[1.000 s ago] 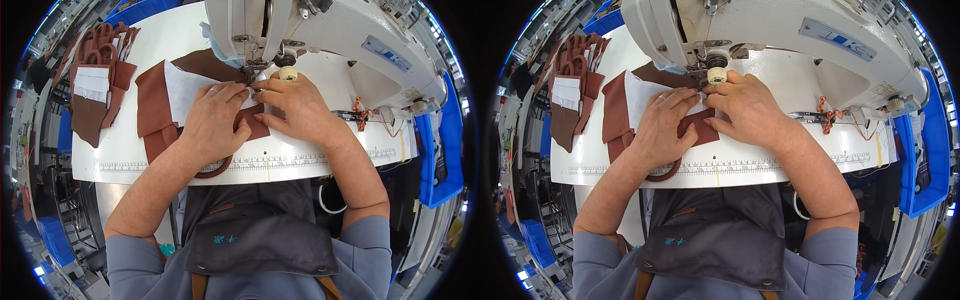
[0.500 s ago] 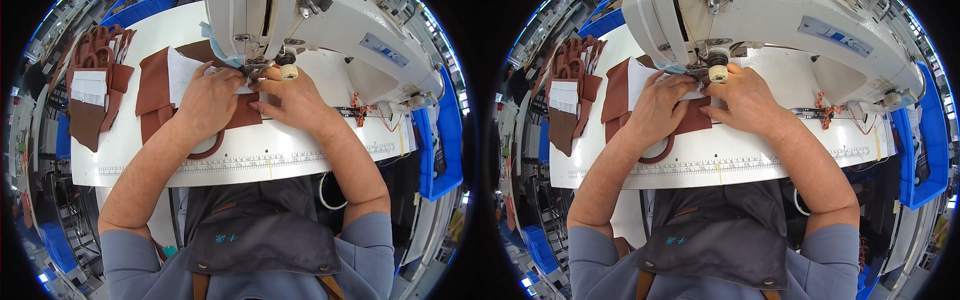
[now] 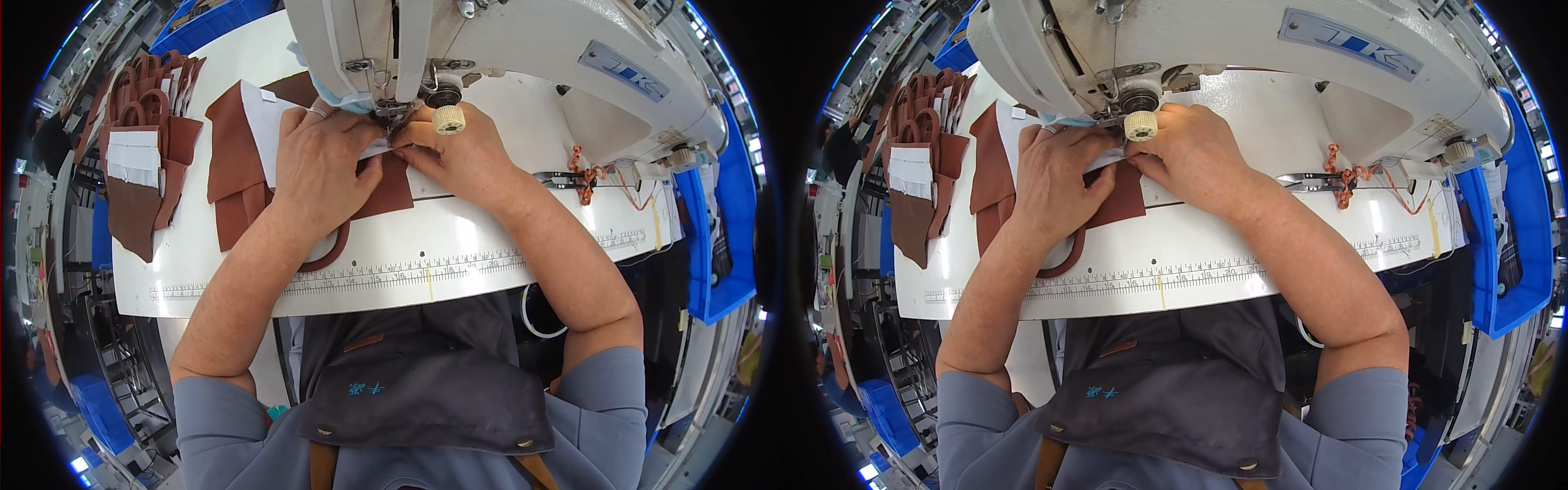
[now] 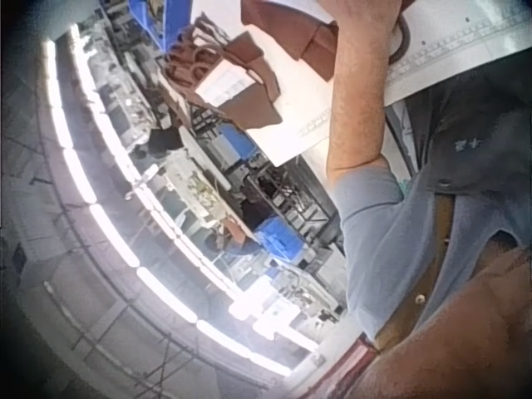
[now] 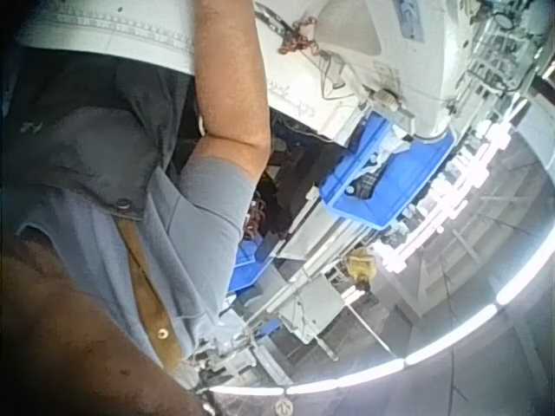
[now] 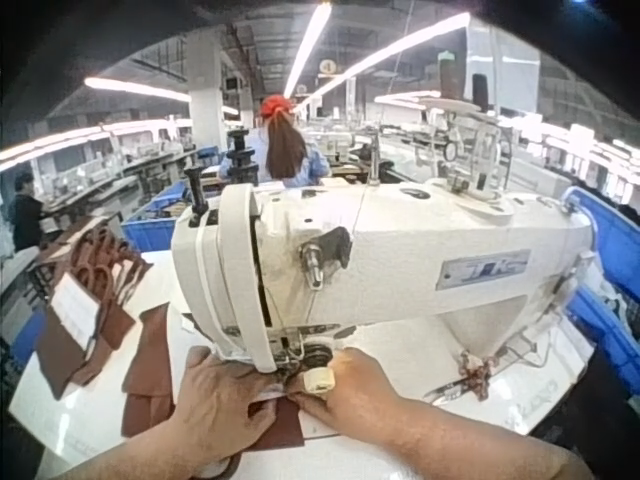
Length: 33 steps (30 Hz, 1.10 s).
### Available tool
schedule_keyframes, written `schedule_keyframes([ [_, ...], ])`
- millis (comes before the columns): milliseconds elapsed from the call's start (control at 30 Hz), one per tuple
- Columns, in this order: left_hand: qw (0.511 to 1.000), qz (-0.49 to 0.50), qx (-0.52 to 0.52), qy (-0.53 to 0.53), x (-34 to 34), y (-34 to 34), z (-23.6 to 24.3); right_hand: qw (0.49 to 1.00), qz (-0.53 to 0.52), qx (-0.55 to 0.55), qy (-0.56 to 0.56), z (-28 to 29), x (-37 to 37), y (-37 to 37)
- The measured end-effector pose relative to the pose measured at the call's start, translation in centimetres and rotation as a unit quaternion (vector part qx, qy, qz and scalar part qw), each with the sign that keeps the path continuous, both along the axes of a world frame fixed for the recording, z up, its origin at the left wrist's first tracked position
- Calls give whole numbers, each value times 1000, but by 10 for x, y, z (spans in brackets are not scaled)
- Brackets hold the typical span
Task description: The recorder uses a sewing machine to join pieces of a leather bag together, repeating the process for multiple units.
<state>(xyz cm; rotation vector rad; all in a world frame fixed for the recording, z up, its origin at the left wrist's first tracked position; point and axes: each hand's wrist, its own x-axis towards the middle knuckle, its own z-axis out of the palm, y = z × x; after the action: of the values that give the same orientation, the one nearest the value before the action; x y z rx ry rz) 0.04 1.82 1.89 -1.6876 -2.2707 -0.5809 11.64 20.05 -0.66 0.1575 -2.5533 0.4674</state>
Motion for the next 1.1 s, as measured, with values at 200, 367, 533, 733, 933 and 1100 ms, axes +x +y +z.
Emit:
schedule_keyframes([
  [200,1000,12,17,-14,-4,1,-9,1000,9,-1,21,-2,-2,1],
  [367,998,-17,34,-49,-7,2,-11,1000,-3,-23,13,-2,-1,0],
  [533,998,-20,27,-53,-9,1,-13,995,12,-95,-26,-3,-5,3],
  [733,998,-47,26,-12,-11,-4,-6,999,31,-2,30,1,-4,4],
  [933,997,-72,20,-23,-18,-5,-9,999,10,47,24,4,5,0],
  [1100,993,-107,42,-25,-29,0,-12,999,12,35,36,9,4,-1],
])
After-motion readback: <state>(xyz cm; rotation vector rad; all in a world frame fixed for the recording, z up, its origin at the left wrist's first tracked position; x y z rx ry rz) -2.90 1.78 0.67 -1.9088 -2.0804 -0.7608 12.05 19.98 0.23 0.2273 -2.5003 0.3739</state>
